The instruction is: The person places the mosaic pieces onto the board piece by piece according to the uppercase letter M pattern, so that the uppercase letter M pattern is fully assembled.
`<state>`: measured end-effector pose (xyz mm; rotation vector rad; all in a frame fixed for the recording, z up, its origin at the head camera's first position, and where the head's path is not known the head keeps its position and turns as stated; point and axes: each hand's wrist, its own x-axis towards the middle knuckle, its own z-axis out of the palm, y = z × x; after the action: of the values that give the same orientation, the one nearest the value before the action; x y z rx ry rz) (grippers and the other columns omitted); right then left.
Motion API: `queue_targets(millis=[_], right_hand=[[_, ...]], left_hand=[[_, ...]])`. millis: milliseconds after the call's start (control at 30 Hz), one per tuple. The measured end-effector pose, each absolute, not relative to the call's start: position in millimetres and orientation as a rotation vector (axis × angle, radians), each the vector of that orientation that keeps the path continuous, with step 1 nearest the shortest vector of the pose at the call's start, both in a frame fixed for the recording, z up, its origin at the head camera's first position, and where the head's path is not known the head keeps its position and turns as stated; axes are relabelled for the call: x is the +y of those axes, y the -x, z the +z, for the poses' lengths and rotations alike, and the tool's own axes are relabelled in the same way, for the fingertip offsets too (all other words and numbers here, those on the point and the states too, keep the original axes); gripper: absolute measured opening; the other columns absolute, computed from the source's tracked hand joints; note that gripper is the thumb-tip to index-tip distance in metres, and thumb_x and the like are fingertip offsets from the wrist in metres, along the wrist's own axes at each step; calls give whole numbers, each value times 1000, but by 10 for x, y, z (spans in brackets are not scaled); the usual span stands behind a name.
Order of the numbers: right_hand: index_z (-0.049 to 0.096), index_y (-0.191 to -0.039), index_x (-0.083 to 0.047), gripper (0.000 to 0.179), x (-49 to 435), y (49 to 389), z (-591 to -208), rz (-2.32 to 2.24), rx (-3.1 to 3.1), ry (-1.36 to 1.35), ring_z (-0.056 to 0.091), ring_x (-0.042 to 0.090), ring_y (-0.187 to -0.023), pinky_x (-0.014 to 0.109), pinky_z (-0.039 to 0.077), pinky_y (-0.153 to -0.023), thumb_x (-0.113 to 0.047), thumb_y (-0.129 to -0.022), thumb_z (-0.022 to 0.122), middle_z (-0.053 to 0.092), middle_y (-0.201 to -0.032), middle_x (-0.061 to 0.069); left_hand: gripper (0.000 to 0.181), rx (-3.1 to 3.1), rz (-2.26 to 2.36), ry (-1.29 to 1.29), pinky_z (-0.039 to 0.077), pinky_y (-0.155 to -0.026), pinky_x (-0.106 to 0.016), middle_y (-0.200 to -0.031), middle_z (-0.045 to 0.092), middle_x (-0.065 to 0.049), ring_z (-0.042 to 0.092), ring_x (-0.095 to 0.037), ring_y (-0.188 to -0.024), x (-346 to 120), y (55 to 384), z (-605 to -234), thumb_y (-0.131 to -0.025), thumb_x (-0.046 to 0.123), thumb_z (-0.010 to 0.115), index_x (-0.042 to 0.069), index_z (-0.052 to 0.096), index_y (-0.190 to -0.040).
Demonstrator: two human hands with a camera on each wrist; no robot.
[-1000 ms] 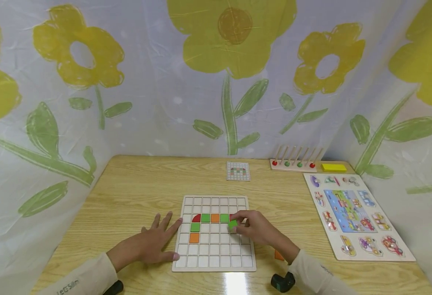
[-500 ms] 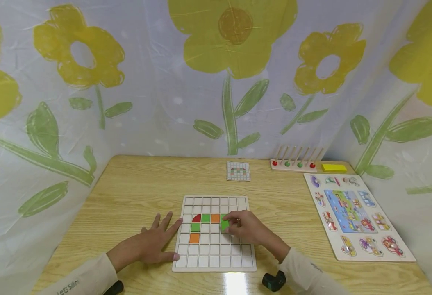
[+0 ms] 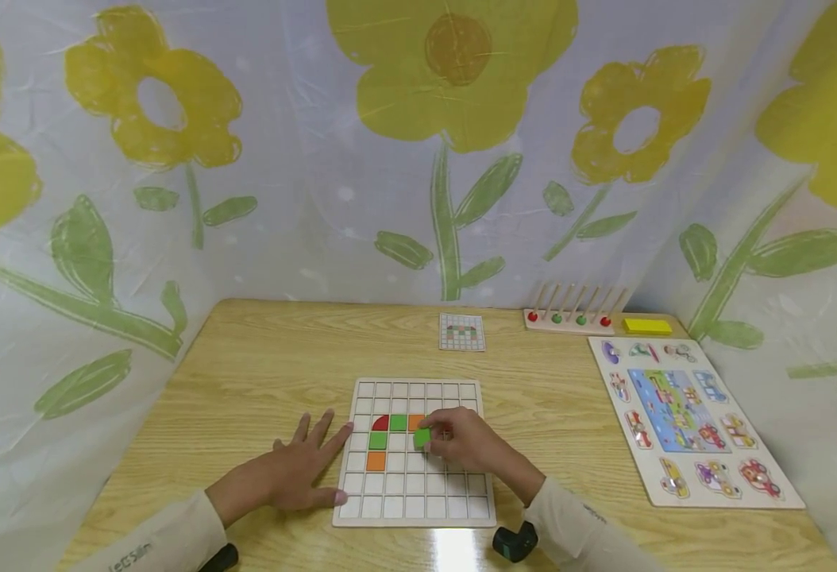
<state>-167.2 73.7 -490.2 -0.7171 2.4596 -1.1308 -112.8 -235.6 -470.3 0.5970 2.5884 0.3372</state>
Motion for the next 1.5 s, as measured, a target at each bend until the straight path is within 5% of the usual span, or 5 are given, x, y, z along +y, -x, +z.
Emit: queue_targets(millis=[1500], right_hand=[[73,-110,-16,19,656,1649,-4917,-1050,2547,713,52,6,-71,23,45,-66,-19,-91,76,62,-82,-11]], left_hand=[[103,2597,341,-629,30,-87,-87,-164,11,-31,12,-67,-142,-2363,1141,-4739,-88,71,58,12,17,-162]])
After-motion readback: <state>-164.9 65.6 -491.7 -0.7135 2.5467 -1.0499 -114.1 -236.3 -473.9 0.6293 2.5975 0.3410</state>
